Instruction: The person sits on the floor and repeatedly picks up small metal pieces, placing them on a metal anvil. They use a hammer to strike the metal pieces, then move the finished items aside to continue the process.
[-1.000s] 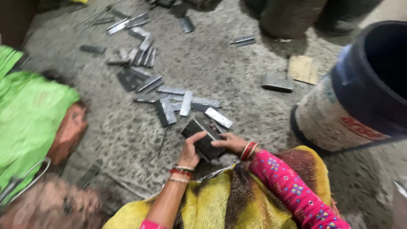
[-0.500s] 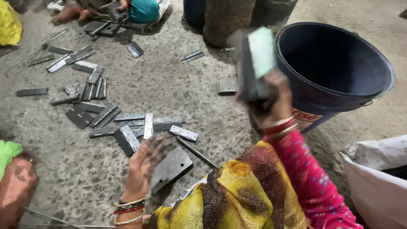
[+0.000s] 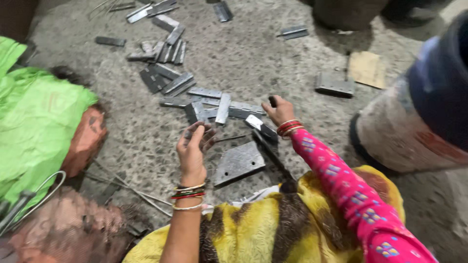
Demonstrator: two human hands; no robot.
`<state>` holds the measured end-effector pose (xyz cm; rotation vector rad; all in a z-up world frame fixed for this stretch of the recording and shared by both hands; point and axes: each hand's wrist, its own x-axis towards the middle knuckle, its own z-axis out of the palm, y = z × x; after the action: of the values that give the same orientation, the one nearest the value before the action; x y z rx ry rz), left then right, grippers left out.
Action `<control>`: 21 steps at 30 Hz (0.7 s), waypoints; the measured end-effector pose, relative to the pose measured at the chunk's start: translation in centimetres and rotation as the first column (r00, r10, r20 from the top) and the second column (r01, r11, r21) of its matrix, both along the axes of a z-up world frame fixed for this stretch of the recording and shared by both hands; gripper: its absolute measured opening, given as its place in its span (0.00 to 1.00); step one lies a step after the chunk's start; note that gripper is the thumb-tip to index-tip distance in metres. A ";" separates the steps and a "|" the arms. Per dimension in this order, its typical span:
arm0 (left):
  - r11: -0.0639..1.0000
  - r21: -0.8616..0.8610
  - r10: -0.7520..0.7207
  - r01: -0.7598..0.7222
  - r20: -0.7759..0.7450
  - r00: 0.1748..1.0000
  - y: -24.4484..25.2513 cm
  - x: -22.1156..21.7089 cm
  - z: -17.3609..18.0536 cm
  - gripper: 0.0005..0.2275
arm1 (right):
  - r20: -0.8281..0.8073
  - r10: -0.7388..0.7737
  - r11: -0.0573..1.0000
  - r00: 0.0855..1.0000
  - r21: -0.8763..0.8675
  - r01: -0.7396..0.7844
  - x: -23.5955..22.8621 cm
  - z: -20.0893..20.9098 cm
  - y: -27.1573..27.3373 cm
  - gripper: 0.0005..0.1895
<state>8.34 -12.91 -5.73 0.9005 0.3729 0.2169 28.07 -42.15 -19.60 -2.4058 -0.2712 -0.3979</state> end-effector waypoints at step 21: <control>0.973 -0.107 0.203 -0.206 -0.044 0.978 2.7 2.1 -1.3 0.10 | -0.493 -0.049 0.793 0.868 -0.547 -0.266 8.3 -4.6 6.9 0.33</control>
<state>10.43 -10.24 -6.99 0.7561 0.5041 0.3679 36.34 -35.20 -24.19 -2.9867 -0.3465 0.4375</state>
